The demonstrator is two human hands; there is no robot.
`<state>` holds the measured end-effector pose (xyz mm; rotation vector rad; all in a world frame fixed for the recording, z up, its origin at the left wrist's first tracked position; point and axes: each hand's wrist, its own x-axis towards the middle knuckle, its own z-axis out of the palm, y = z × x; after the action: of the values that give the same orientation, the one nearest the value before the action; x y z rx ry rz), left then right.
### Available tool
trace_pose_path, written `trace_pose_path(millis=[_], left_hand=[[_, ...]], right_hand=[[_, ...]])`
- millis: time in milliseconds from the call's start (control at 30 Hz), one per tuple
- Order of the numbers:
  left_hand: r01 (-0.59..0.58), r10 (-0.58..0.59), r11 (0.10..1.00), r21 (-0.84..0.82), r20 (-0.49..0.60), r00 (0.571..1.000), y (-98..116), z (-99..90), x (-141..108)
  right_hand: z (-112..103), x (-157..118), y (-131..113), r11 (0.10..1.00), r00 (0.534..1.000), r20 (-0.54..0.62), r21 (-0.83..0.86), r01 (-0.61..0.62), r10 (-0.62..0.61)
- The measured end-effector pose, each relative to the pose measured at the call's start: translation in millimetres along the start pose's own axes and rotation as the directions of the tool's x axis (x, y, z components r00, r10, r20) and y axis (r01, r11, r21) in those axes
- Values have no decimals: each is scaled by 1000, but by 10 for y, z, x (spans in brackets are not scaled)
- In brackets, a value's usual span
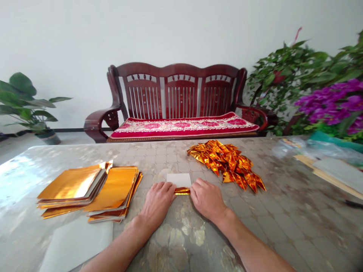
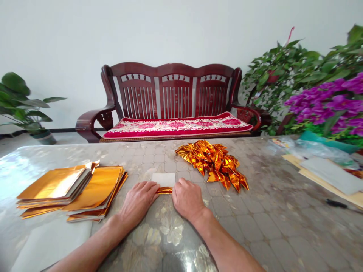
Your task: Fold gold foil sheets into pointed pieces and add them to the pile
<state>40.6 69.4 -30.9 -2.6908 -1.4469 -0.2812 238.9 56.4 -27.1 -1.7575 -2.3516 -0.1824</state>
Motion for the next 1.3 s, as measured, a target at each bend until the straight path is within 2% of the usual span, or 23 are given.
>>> trace_pose_path(millis=[133, 300, 500, 633, 733, 933, 1133, 1300], left_hand=[[17, -18, 999, -41, -24, 1000, 3, 10, -8], [67, -78, 990, -126, -84, 993, -59, 107, -13], [36, -65, 959, -282, -95, 993, -125, 114, -12], [-7, -22, 973, -231, -125, 992, -109, 5, -15], [-12, -9, 979, -203, -99, 995, -102, -39, -22], [-30, 23, 960, -277, -27, 999, -123, 25, -42], [-67, 58, 931, -360, -35, 998, -149, 65, -40], [-164, 134, 912, -376, -103, 986, -195, 101, -32]], right_hand=[[45, 11, 38, 998, 998, -41, 47, -44, 46], [90, 19, 36, 987, 995, -63, 148, -63, 73], [65, 18, 16, 978, 998, -53, 207, -35, 47], [52, 5, -6, 977, 999, -36, 211, 34, -27], [50, -6, -36, 971, 996, -47, 221, 88, -80], [31, 2, -12, 929, 980, -153, 327, 174, -129], [55, 15, 51, 833, 934, -183, 423, 357, -307], [82, 20, 43, 831, 930, -218, 421, 362, -295]])
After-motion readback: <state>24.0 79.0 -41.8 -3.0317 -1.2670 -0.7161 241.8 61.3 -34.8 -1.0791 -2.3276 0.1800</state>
